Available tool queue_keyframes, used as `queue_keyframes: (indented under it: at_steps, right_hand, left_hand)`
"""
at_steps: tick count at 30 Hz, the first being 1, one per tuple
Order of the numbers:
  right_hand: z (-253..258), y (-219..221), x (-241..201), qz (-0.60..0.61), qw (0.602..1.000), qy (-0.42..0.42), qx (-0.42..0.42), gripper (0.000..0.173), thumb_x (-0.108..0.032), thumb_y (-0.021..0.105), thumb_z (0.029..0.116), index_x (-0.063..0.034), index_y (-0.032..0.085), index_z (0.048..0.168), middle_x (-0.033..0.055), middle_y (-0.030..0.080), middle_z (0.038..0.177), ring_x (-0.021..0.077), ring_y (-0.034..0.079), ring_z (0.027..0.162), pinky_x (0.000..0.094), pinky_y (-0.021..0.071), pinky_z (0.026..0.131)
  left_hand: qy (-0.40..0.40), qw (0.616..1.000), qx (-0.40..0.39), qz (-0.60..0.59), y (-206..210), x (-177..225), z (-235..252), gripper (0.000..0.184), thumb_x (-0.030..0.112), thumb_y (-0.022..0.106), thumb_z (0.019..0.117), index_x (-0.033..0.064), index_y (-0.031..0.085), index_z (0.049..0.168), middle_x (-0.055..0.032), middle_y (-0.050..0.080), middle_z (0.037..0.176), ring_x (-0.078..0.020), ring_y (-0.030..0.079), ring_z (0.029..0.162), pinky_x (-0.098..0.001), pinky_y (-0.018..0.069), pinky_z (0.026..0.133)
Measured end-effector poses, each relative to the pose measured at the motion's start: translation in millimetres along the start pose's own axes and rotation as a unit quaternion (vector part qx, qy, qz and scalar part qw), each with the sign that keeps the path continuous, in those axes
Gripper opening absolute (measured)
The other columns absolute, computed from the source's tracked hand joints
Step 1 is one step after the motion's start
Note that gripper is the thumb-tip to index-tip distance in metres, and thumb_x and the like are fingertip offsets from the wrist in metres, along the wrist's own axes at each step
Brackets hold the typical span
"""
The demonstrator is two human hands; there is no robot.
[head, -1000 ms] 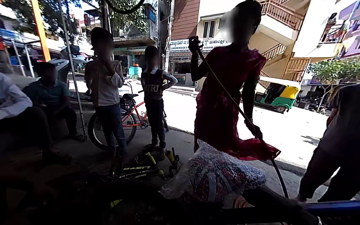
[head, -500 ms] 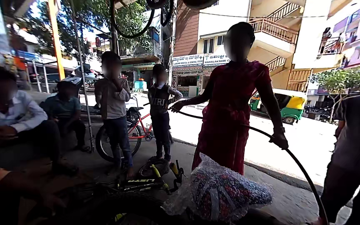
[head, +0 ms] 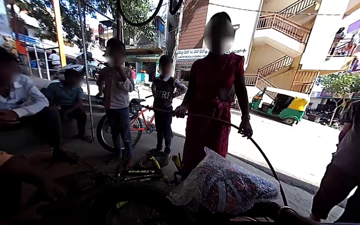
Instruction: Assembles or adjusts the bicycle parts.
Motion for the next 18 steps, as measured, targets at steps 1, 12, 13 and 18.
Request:
queue_keyframes:
  at_steps: [1,12,13,18]
  right_hand:
    - [-10.1,-2.6,-9.0,-0.006,1.000,0.007,-0.005,0.049,-0.026,0.039,0.1128,0.0119,0.052,0.140,0.0352,0.050,0.146,0.0474,0.046,0.140,0.0600,0.0312,0.116]
    - [19.4,7.3,27.4,0.085,0.982,0.168,-0.014,0.057,-0.037,0.048,0.1088,0.0095,0.053,0.141,0.0304,0.048,0.151,0.0398,0.044,0.144,0.0520,0.0286,0.118]
    - [18.3,7.8,26.3,0.086,0.982,0.169,-0.017,0.057,-0.037,0.048,0.1089,0.0094,0.053,0.141,0.0303,0.047,0.151,0.0398,0.043,0.144,0.0520,0.0284,0.118]
    - [-18.6,-4.1,-17.7,0.090,0.991,0.103,-0.002,0.049,-0.023,0.043,0.1120,0.0164,0.049,0.140,0.0362,0.045,0.149,0.0461,0.040,0.144,0.0546,0.0262,0.119]
  left_hand:
    - [0.002,1.000,-0.001,0.009,-0.5,0.4,0.3,0.049,-0.001,0.075,0.0769,-0.0219,0.057,0.118,-0.0210,0.068,0.113,-0.0005,0.061,0.106,-0.0125,0.0440,0.097]
    - [-0.035,0.999,0.008,-0.002,1.3,10.0,-1.5,0.050,-0.006,0.075,0.0760,-0.0203,0.056,0.120,-0.0182,0.067,0.114,0.0042,0.058,0.105,-0.0095,0.0421,0.097]
    - [-0.036,0.999,0.010,-0.003,1.8,9.5,-1.7,0.051,-0.006,0.075,0.0751,-0.0209,0.056,0.120,-0.0189,0.067,0.114,0.0038,0.058,0.105,-0.0097,0.0421,0.097]
    - [-0.045,0.999,0.020,-0.019,3.7,10.5,1.3,0.054,-0.010,0.077,0.0704,-0.0187,0.056,0.119,-0.0147,0.067,0.110,0.0021,0.059,0.102,-0.0121,0.0455,0.096]
Point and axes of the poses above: each hand's wrist, its own z-axis towards the middle knuckle, its own y-axis out of the palm, x = y × z, the point moved 5 cm from there along z, towards the middle knuckle
